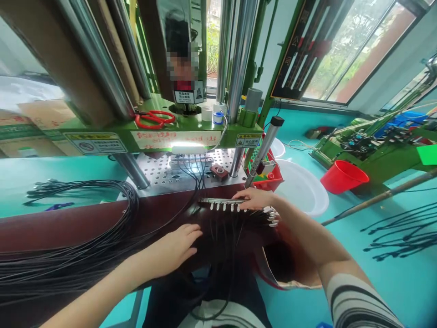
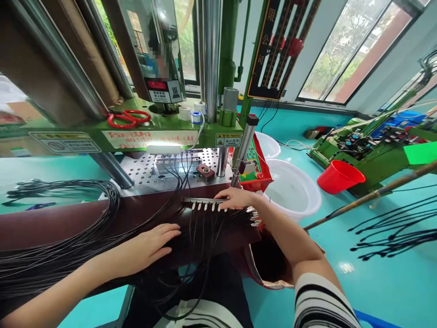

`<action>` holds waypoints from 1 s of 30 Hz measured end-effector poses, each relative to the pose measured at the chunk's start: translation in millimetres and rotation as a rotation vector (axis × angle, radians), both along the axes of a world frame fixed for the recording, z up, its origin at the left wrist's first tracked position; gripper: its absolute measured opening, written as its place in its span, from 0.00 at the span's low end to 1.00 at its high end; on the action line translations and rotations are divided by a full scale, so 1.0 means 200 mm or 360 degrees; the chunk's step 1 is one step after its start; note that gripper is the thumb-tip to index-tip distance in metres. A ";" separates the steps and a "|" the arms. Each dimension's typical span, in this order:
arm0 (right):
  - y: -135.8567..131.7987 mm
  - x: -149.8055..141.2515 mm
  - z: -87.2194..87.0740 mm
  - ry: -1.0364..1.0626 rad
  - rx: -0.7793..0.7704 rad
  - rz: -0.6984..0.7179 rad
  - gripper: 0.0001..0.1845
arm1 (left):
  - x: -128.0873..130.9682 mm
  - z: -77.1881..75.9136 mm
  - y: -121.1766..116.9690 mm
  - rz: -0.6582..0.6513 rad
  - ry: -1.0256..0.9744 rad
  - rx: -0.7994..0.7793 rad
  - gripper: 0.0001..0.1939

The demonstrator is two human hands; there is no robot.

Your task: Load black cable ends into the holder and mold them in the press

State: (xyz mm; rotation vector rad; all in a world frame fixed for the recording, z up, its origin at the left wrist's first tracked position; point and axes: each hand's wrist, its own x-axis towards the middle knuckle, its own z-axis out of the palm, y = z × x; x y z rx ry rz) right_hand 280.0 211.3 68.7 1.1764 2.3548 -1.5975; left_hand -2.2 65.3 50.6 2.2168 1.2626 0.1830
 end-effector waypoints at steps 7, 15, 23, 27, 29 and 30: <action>0.15 -0.10 0.12 -0.0255 0.0029 0.0294 0.24 | -0.18 0.13 0.08 0.0570 -0.0273 0.0013 0.20; 0.08 -0.04 0.09 -0.0280 -0.0026 0.0464 0.25 | -0.06 -0.09 0.54 0.1298 -0.1648 -0.1026 0.21; 0.18 -0.28 -0.03 -0.0015 0.0573 0.0823 0.20 | 0.09 -0.09 0.80 0.1374 -0.2187 -0.1399 0.08; 0.26 -0.32 -0.08 -0.0036 0.0560 0.0921 0.17 | 0.08 -0.15 0.79 0.1322 -0.2310 -0.1384 0.05; 0.31 -0.36 -0.06 0.0027 0.0511 0.0777 0.15 | 0.08 -0.20 0.79 0.1263 -0.2356 -0.1364 0.04; 0.34 -0.40 -0.05 0.0107 0.0537 0.0581 0.14 | 0.08 -0.21 0.79 0.1225 -0.2378 -0.1350 0.04</action>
